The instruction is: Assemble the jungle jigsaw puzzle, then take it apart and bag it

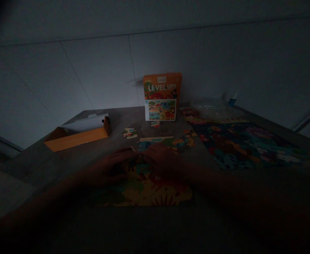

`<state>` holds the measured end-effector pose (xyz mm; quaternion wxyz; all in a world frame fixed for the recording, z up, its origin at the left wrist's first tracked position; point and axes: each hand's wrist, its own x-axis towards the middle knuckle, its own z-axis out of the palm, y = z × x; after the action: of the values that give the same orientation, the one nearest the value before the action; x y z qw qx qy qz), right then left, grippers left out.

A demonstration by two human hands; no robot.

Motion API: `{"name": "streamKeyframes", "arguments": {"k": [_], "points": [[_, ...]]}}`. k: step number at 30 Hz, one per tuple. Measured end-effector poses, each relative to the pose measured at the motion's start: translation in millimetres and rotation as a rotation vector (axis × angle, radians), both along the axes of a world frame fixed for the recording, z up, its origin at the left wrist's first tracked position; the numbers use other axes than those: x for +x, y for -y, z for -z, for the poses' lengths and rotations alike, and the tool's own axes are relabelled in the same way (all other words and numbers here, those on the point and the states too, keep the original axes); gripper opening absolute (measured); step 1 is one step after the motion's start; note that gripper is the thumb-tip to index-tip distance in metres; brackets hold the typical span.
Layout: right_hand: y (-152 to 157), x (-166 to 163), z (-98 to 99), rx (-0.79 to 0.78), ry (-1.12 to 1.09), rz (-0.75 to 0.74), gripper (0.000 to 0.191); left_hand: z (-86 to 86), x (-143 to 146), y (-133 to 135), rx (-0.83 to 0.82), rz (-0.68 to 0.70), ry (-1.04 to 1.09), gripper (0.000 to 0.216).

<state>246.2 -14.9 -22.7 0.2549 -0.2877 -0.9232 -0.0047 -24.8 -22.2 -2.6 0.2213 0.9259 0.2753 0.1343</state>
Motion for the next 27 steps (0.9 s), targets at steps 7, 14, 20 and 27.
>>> {"name": "streamKeyframes", "arguments": {"k": [7,14,20,27], "points": [[8,4,-8.6,-0.065,0.028,-0.149,0.041,-0.4,6,0,-0.032,-0.075,0.057,0.045],[13,2,-10.9,-0.074,0.053,-0.215,0.033,7.5,4,-10,0.023,-0.327,0.226,0.019],[7,2,-6.1,-0.029,0.021,0.104,0.017,5.4,3,-8,-0.067,-0.378,0.228,0.042],[9,1,-6.7,0.066,0.017,0.047,0.024,5.3,3,-8,-0.070,-0.402,0.211,0.042]]}}
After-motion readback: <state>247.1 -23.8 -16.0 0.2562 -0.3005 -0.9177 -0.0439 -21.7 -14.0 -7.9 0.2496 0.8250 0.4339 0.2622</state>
